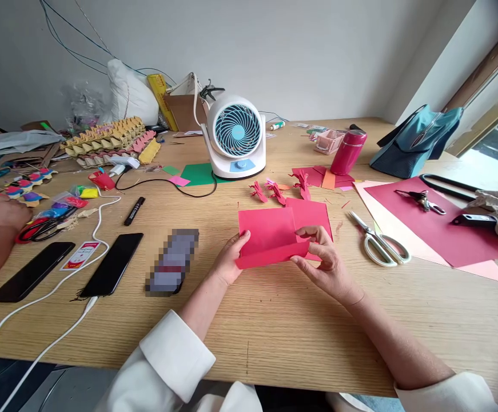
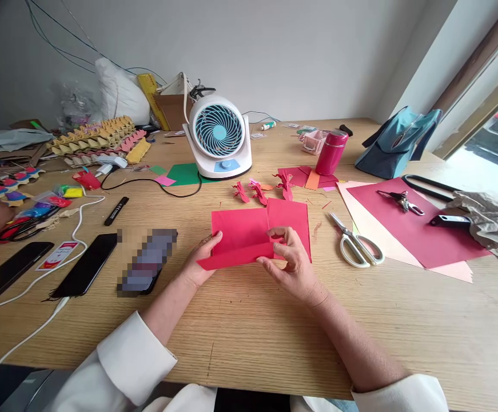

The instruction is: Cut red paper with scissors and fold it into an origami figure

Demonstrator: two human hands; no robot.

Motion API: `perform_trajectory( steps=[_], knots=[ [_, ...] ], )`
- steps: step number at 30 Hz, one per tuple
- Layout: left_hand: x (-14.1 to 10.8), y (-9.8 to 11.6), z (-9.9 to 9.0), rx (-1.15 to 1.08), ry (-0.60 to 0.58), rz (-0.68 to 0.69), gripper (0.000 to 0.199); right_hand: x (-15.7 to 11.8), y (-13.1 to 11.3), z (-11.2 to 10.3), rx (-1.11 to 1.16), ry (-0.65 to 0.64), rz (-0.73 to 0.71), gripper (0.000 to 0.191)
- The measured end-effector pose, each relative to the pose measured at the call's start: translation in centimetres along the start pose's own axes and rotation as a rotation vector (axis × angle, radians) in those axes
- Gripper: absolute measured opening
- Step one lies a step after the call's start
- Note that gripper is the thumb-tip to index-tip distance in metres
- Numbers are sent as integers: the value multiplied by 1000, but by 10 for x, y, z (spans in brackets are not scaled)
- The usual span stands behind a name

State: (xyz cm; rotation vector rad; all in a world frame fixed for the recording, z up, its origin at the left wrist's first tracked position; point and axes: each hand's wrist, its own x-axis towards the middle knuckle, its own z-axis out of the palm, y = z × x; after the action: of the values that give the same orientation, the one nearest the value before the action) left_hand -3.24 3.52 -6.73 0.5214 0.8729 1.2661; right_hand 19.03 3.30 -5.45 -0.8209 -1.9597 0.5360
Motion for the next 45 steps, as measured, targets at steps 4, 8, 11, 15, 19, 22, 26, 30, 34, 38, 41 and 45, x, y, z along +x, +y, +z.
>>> perform_trajectory(
  steps=[4, 8, 11, 15, 19, 22, 26, 30, 34, 38, 41, 45],
  knots=[
    [-4, 0, 1, 45, -87, 36, 28, 2, 3, 1, 47, 106, 139, 17],
    [-7, 0, 3, 110, -206, 41, 30, 1, 13, 0, 86, 144, 238, 23],
    [-9, -1, 4, 172, -245, 51, 25, 1, 20, 1, 198, 132, 303, 27],
    [-9, -4, 2, 265, -238, 109, 19, 2, 18, 2, 445, 104, 442, 29],
    [-8, -8, 0, 338, -209, 158, 19, 2, 15, 4, 540, 115, 544, 35],
    [-8, -7, 0, 333, -205, 175, 26, 1, 18, 6, 535, 145, 553, 36],
    [-11, -1, 2, 209, -212, 180, 48, -1, 22, 9, 482, 187, 527, 36],
    [-14, 3, 5, 306, -210, 231, 44, 0, 22, 10, 498, 192, 495, 34],
    [-14, 1, 8, 423, -122, 281, 31, 0, 20, 11, 565, 181, 498, 31],
    [-11, 0, 8, 473, -79, 290, 25, 0, 18, 14, 652, 172, 498, 28],
    [-10, 0, 8, 470, -39, 280, 26, 2, 14, 16, 667, 175, 503, 31],
    [-11, 1, 10, 439, -28, 266, 31, 5, 8, 15, 716, 226, 505, 41]
  ],
)
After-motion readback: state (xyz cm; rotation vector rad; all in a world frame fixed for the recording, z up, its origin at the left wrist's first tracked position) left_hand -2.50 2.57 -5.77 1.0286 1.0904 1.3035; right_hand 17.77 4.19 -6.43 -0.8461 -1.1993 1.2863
